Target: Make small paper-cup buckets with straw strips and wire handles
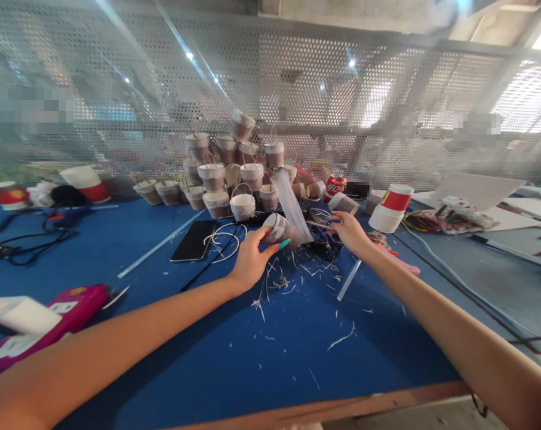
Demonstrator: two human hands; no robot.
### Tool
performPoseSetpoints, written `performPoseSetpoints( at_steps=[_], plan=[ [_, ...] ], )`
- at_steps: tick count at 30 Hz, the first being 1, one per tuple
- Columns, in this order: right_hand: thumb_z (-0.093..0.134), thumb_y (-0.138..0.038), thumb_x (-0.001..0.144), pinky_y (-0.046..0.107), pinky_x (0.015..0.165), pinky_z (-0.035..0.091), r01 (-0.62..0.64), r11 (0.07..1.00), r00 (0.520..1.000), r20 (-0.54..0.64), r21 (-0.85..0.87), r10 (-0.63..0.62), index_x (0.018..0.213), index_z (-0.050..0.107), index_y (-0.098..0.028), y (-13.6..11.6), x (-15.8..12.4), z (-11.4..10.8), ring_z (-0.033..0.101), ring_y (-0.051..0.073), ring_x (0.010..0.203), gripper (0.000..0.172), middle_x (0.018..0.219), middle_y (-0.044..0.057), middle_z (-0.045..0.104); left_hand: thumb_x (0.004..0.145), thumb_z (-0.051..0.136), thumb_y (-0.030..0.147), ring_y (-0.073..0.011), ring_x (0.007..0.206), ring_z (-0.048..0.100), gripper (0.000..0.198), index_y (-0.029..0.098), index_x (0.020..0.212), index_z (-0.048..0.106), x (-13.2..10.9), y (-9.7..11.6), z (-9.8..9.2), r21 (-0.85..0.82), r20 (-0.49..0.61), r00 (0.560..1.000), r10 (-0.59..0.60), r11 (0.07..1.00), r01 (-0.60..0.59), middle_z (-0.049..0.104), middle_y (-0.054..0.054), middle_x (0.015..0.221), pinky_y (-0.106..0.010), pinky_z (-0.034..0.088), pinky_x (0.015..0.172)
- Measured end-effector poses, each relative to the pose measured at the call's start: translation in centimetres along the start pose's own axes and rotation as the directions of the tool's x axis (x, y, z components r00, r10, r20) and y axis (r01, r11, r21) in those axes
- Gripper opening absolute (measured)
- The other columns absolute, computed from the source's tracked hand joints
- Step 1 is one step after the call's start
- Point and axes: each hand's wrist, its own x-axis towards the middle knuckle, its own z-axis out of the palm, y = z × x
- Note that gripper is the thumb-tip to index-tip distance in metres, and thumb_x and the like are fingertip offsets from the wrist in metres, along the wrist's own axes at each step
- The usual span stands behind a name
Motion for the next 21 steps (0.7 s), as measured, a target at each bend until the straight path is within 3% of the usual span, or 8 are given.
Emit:
performPoseSetpoints(
  at_steps=[3,5,7,11,16,19,21],
  plan=[
    [0.039,-0.008,0.068,0.037,0.086,0.046,0.218,0.974,0.971,-0.084,-0.061,-0.223,0.099,0.061,-0.015,0.0,-0.7,0.4,0.058,0.021,0.097,0.039,0.110,0.013,0.058,0.077,0.066,0.023,-0.0199,0.091,0.059,0.025,0.020,0.101,0.062,0.0,0.0,0.0,0.018,-0.015,0.998,0.061,0.998,-0.061,0.065,-0.005,0.096,-0.036,0.047,0.083],
    [0.036,-0.006,0.065,0.040,0.092,0.042,0.353,0.930,0.926,-0.107,-0.104,-0.363,0.081,0.061,-0.018,-0.3,-1.2,0.2,0.055,0.023,0.104,0.032,0.106,0.012,0.060,0.077,0.067,0.022,-0.0195,0.090,0.058,0.021,0.020,0.098,0.062,0.0,0.1,0.0,0.032,-0.020,0.997,0.074,0.997,-0.073,0.065,-0.004,0.095,-0.036,0.047,0.082],
    [0.036,-0.006,0.065,0.041,0.093,0.039,0.405,0.905,0.896,-0.141,-0.132,-0.422,0.065,0.056,-0.020,-0.7,-1.5,-0.2,0.055,0.023,0.102,0.025,0.097,0.011,0.063,0.076,0.068,0.022,-0.0195,0.090,0.058,0.022,0.019,0.097,0.061,-0.1,0.1,0.0,0.028,-0.037,0.997,0.072,0.997,-0.071,0.064,-0.004,0.094,-0.036,0.048,0.082],
    [0.042,-0.012,0.071,0.041,0.093,0.033,0.394,0.900,0.882,-0.199,-0.188,-0.428,0.058,0.053,-0.019,-1.6,-2.1,-0.7,0.056,0.023,0.095,0.018,0.087,0.008,0.064,0.075,0.069,0.020,-0.0202,0.094,0.059,0.035,0.020,0.107,0.056,-0.3,0.1,0.1,0.010,-0.085,0.992,0.094,0.996,-0.093,0.063,-0.005,0.098,-0.039,0.047,0.087],
    [0.033,-0.026,0.088,0.041,0.094,0.029,0.366,0.912,0.921,-0.067,-0.184,-0.383,0.078,0.066,-0.020,-2.2,-2.8,-0.6,0.056,0.022,0.097,0.035,0.093,0.006,0.066,0.074,0.070,0.020,-0.0218,0.108,0.054,0.052,0.022,0.120,0.046,-0.5,0.2,0.2,0.094,-0.103,0.982,0.158,0.984,-0.149,0.058,-0.007,0.112,-0.041,0.044,0.095],
    [0.022,-0.033,0.093,0.045,0.094,0.029,0.276,0.932,0.953,-0.061,-0.235,-0.298,0.084,0.066,-0.021,-1.8,-2.8,-0.4,0.052,0.025,0.102,0.047,0.094,0.007,0.064,0.075,0.069,0.021,-0.0237,0.120,0.048,0.058,0.023,0.126,0.041,-0.5,0.4,0.1,0.084,-0.044,0.987,0.154,0.985,-0.150,0.052,-0.009,0.124,-0.042,0.041,0.101],
    [0.025,-0.035,0.092,0.047,0.093,0.030,0.202,0.940,0.963,-0.122,-0.274,-0.242,0.092,0.064,-0.020,-1.5,-2.5,-0.2,0.049,0.027,0.104,0.041,0.098,0.009,0.063,0.075,0.068,0.021,-0.0244,0.125,0.044,0.062,0.024,0.129,0.038,-0.5,0.4,0.1,0.070,0.021,0.990,0.143,0.987,-0.144,0.048,-0.010,0.132,-0.044,0.037,0.105]
  ],
)
